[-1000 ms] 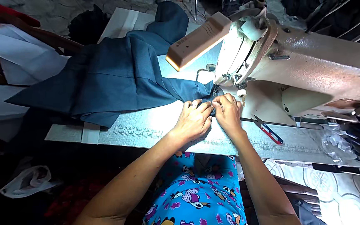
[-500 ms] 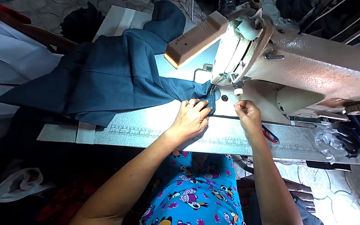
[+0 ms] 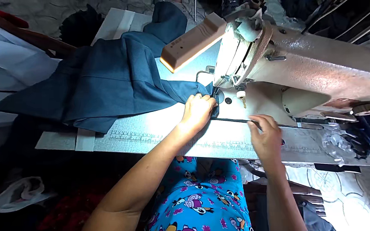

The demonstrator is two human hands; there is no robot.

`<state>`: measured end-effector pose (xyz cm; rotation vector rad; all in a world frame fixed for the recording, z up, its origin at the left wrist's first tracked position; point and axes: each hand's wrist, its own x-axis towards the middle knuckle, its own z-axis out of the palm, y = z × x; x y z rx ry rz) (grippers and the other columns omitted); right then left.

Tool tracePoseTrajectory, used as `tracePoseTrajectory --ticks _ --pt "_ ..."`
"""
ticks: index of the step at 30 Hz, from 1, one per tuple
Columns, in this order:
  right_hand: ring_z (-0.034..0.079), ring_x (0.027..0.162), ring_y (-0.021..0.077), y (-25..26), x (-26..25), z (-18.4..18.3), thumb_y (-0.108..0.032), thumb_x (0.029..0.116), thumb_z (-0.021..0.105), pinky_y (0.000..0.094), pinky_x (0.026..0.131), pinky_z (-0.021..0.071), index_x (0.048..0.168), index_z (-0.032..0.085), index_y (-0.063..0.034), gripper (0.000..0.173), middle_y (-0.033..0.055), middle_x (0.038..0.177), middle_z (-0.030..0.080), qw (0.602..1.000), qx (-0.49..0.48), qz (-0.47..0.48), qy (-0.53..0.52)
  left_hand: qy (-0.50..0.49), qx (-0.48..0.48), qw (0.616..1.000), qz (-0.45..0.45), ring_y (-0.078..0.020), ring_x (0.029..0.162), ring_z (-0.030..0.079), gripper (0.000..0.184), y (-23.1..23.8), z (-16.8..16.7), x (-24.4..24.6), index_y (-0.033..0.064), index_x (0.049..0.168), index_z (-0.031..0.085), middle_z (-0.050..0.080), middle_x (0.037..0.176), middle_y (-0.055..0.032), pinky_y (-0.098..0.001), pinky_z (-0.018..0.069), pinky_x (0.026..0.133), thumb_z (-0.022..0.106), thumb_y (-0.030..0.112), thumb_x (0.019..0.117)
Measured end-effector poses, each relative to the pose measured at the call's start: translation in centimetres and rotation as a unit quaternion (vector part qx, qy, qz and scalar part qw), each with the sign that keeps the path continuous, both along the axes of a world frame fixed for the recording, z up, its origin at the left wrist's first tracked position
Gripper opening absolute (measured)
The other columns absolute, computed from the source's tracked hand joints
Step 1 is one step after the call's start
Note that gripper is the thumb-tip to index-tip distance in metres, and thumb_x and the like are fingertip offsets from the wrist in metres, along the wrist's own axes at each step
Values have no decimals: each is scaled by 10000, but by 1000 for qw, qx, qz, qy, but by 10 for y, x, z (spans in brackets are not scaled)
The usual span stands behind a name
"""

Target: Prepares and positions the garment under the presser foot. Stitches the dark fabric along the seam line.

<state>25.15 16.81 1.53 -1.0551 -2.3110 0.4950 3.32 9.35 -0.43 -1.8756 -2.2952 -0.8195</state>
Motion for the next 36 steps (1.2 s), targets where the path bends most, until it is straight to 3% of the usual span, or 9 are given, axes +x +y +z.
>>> tracePoseTrajectory --ticks 2,4,7,13,17,25,28,32,36 --pt "609 1144 514 4 21 0 -79 981 632 710 930 410 1249 701 10 291 292 1240 654 992 5 -80 -96 -13 34 999 14 -389 842 695 187 -2 -5 0 3 990 730 718 878 -176 -523 529 732 576 107 1009" --pt "572 1195 547 6 35 -8 -20 980 603 720 975 379 1307 666 31 337 327 1285 622 985 -9 -120 -125 -40 20 999 21 -406 867 705 181 -5 2 1 3 1095 699 730 901 -184 -543 541 771 552 81 1023" --pt "618 1124 535 10 45 -26 -2 990 576 696 957 419 1266 686 48 301 314 1193 668 988 39 -104 -106 -67 -1 998 22 -421 890 701 216 -6 8 1 18 1189 673 733 918 -183 -560 541 788 573 68 1004" --pt "647 1063 507 20 39 -33 5 1024 500 644 893 461 1139 712 53 246 294 1080 695 984 99 -98 -108 -66 -68 994 48 -424 988 675 260 5 14 5 53 1194 732 718 1027 -194 -561 530 820 578 197 1043" --pt "665 992 503 20 26 -27 45 1011 469 628 840 497 1108 686 85 240 295 998 693 995 50 -78 -43 -50 -93 989 105 -421 997 665 223 17 12 15 56 1071 777 704 998 -198 -561 524 811 619 205 1018" --pt "669 1043 373 13 -23 5 -129 1080 495 564 898 507 1286 649 0 288 227 1141 696 973 -231 16 -20 -105 -93 983 123 -390 989 659 170 21 14 13 40 1028 766 699 967 -177 -548 504 852 646 155 992" --pt "664 910 322 14 -40 8 -164 1005 666 521 794 520 1326 662 -61 337 189 1093 702 969 -241 42 -20 -139 -85 979 119 -424 1038 627 188 13 16 16 -8 1068 702 665 1023 -212 -578 488 874 603 147 1030" --pt "690 981 379 10 -57 13 -186 1022 642 589 836 515 1315 692 -58 324 211 1098 722 976 -200 55 -60 -131 -73 983 105 -437 1027 627 200 4 19 19 -22 1107 637 650 1051 -231 -580 491 847 543 149 1061" --pt "680 923 410 3 -69 16 -216 1043 605 586 747 517 1337 688 -85 332 224 1056 696 982 -144 47 -112 -118 -50 987 97 -421 963 622 175 3 13 19 -5 1101 632 635 999 -211 -557 489 799 547 141 1057"
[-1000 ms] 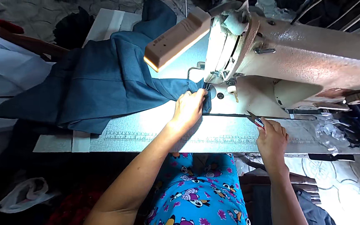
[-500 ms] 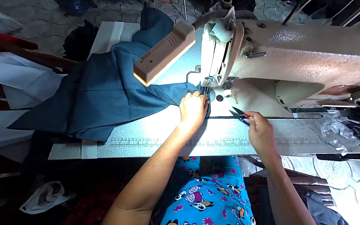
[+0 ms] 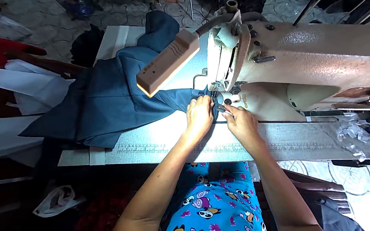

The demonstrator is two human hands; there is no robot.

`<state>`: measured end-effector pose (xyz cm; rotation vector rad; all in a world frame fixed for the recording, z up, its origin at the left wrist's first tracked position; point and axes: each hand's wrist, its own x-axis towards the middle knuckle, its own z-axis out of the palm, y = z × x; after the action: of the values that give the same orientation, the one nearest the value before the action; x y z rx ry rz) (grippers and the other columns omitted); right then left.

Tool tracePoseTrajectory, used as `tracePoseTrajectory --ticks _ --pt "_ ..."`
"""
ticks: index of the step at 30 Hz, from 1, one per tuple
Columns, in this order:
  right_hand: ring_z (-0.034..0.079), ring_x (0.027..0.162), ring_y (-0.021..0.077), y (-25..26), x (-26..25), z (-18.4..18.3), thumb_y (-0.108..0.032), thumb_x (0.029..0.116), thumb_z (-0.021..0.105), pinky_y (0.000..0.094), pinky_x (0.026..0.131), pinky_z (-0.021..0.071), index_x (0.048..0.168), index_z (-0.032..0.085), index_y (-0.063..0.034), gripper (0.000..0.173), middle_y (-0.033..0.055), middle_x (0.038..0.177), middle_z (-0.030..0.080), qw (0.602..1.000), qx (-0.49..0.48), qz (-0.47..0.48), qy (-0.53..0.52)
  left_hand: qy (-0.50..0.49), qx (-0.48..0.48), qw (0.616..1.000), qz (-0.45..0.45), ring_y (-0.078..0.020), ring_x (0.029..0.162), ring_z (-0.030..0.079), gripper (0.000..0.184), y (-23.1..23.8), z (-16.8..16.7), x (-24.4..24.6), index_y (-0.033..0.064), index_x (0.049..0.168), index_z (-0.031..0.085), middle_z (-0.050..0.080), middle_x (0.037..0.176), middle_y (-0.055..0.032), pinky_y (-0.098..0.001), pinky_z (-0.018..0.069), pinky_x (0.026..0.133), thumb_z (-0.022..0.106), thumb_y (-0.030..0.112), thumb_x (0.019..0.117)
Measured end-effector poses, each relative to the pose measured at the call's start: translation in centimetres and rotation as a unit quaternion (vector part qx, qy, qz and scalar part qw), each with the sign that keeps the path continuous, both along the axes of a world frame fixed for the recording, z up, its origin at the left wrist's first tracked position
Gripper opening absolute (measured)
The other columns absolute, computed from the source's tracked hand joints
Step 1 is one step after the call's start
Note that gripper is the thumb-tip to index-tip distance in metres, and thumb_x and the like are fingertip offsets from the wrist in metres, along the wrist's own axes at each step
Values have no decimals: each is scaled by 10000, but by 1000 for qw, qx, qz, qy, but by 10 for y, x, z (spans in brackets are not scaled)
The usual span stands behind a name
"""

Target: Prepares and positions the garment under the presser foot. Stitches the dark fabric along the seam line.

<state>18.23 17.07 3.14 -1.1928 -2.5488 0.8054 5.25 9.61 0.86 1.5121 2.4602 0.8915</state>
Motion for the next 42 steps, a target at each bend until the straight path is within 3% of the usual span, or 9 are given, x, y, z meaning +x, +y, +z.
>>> tracePoseTrajectory --ticks 7,10,12,15,18,21,27,32,42 --pt "682 785 382 -4 6 -28 -156 1025 603 544 625 513 1252 748 -109 274 187 922 696 993 105 3 50 75 47 996 -27 -427 1035 596 109 -4 -8 5 31 1040 683 621 1105 -208 -579 451 801 596 58 981" --pt "691 957 463 4 39 -29 -183 1036 592 638 732 533 1309 702 -79 312 244 1081 708 992 110 -53 22 140 123 972 -141 -375 1160 641 138 -21 -19 13 79 951 725 719 1079 -149 -664 384 1033 591 51 937" --pt "664 991 524 16 67 -27 -188 1039 582 689 744 508 1334 674 -57 336 299 1128 678 985 121 -119 -11 115 144 945 -271 -268 953 709 209 -40 -20 24 99 915 722 716 839 -70 -611 374 1116 534 112 1003" --pt "578 1090 609 33 97 -26 -168 1036 575 757 843 415 1332 656 -10 345 377 1191 613 968 146 -202 -36 -32 138 899 -413 -194 732 674 469 -54 -5 27 41 860 686 653 701 -66 -415 480 974 393 315 1102" --pt "432 1276 650 30 96 -17 -126 982 644 796 973 312 1395 595 16 440 411 1391 485 961 168 -219 -33 83 176 921 -338 -255 997 706 330 -45 -1 8 57 904 749 745 953 -96 -446 531 955 548 285 1031" --pt "491 1281 576 9 66 -16 -104 970 645 741 999 382 1379 627 -7 421 349 1383 544 978 181 -99 24 177 64 954 -233 -413 1302 581 280 -33 -6 -22 55 1129 747 707 1255 -151 -685 326 1134 657 261 963" --pt "616 1193 423 -10 -4 -49 -50 924 677 599 948 466 1184 769 -99 281 170 1219 705 959 220 112 142 173 91 958 -211 -392 1207 633 147 -29 -25 -28 59 888 750 744 1022 -113 -699 306 1129 657 151 954" --pt "648 1097 387 -7 -5 -55 -56 921 668 567 897 464 968 800 -72 141 145 1097 737 951 252 109 144 149 87 970 -169 -383 1200 640 287 -29 -24 -21 48 1043 744 733 1115 -133 -689 314 1121 587 283 997" --pt "645 1150 415 -9 -3 -59 -81 920 642 588 910 463 973 802 -58 169 137 1152 750 953 237 107 157 94 14 987 -133 -406 1332 558 437 -34 -27 -6 40 1199 726 657 1370 -149 -631 385 1084 442 326 1030"
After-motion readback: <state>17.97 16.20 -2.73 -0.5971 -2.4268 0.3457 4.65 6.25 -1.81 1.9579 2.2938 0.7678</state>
